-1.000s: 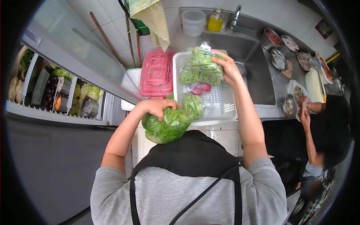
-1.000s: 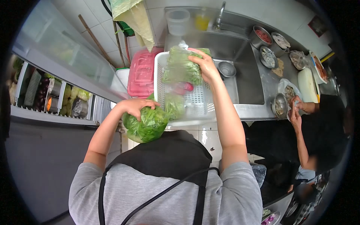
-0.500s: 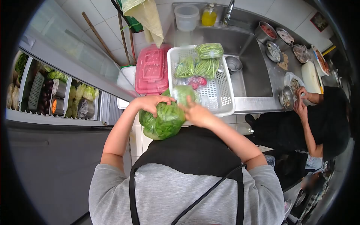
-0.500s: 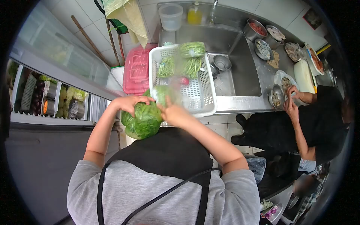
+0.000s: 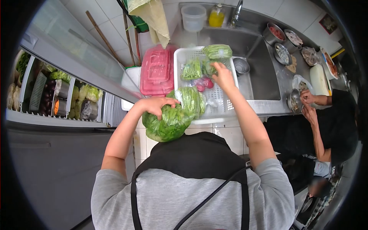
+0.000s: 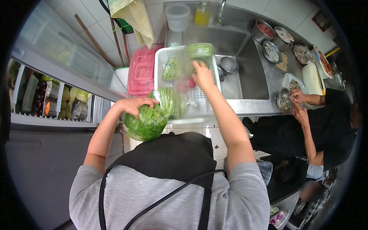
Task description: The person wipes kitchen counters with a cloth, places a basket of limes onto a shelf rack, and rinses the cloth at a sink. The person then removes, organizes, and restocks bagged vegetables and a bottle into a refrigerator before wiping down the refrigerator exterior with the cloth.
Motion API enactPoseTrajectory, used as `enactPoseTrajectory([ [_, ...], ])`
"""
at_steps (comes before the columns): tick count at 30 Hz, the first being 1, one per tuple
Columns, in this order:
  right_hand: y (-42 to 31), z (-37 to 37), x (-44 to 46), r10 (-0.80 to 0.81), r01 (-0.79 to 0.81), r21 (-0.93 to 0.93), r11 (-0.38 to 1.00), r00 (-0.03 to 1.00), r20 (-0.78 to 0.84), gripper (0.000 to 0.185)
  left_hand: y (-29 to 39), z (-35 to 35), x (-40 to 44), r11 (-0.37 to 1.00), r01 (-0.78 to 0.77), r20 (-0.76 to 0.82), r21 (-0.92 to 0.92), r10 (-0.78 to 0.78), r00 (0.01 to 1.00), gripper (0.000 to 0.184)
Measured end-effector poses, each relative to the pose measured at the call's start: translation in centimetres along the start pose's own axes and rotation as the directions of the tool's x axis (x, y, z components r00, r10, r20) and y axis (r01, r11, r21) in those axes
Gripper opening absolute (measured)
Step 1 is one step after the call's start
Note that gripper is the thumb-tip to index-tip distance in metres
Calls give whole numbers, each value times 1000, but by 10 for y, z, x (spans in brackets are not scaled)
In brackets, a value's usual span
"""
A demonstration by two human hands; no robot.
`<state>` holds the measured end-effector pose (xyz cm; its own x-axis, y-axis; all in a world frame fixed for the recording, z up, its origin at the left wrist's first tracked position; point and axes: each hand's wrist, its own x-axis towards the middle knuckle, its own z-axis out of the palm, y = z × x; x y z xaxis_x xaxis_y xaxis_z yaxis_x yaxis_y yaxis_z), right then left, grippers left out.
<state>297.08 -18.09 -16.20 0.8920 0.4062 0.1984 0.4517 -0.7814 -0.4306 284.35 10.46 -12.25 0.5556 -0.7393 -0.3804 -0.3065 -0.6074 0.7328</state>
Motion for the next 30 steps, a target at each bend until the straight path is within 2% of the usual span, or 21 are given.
enactPoseTrajectory([
  [1, -1, -17, 0, -28, 36, 203, 978, 999, -43, 45, -1, 0, 1, 1000, -3, 1, -2, 3, 1000, 63],
  [2, -8, -37, -6, -27, 35, 200, 979, 999, -41, 45, -2, 0, 0, 1000, 3, 6, 4, -3, 1000, 63],
  [4, -28, -73, -33, -13, -5, 278, 961, 998, 62, 42, -2, 0, 1, 1000, 8, 8, 8, -8, 1000, 64],
  [6, -38, -84, -68, -48, 33, 97, 995, 986, 157, 44, 2, -2, 1, 999, 27, 32, -37, -26, 999, 65],
  [8, -26, -59, -99, -188, 123, 180, 976, 894, 407, 51, 2, -2, 0, 999, 20, 23, -34, -19, 1000, 64],
  [9, -21, -50, -101, -186, 119, 182, 976, 893, 410, 51, 1, -2, 0, 1000, 12, 14, -29, -11, 1000, 62],
  [11, -14, -36, -104, -75, 16, 87, 996, 678, 731, 51, -2, -2, -1, 1000, 15, 13, -22, -15, 1000, 62],
  [13, 11, -32, -50, -8, -22, 24, 999, 543, 840, 52, -2, -3, -1, 1000, 21, 8, -15, -21, 1000, 62],
  [14, 3, -48, -30, -52, 25, 50, 998, 730, 682, 49, -2, -3, -1, 999, 29, 17, -23, -29, 999, 61],
  [15, -8, -69, -11, -97, 75, 64, 995, 871, 482, 45, -1, -3, -1, 999, 38, 27, -31, -37, 999, 61],
  [16, -12, -75, 6, -131, 221, -208, 953, 918, 373, 45, 0, -3, -1, 999, 42, 32, -34, -41, 999, 61],
  [17, -12, -77, 22, -199, 311, -476, 822, 942, 271, 45, 0, -3, -1, 999, 42, 31, -29, -41, 999, 61],
  [18, -1, -61, 32, -198, 310, -473, 825, 942, 271, 45, 1, -3, -1, 999, 42, 29, -23, -42, 999, 61],
  [20, 25, -20, 45, -281, 355, -697, 623, 933, 223, 42, 3, -3, -2, 998, 53, 26, -27, -52, 998, 62],
  [21, 23, -23, 54, -280, 354, -697, 624, 933, 224, 42, 3, -2, -3, 998, 61, 24, -31, -60, 998, 62],
  [23, 19, -35, 63, -164, 288, -558, 779, 951, 262, 41, 1, -1, -3, 998, 43, 5, -43, -43, 999, 65],
  [24, 12, -45, 60, -160, 287, -557, 779, 951, 266, 41, 0, 0, -3, 998, 26, -15, -53, -27, 1000, 68],
  [26, -3, -74, 50, -64, 95, -299, 950, 991, 114, 42, -5, 2, -2, 999, 13, -13, -46, -14, 1000, 68],
  [27, -13, -90, 38, -60, 77, -263, 962, 996, 72, 42, -6, 2, -2, 999, 5, -13, -36, -6, 1000, 68],
  [30, -50, -124, -11, -39, 58, -200, 978, 994, 97, 45, -6, 1, -2, 999, -3, -4, -38, 3, 1000, 67],
])
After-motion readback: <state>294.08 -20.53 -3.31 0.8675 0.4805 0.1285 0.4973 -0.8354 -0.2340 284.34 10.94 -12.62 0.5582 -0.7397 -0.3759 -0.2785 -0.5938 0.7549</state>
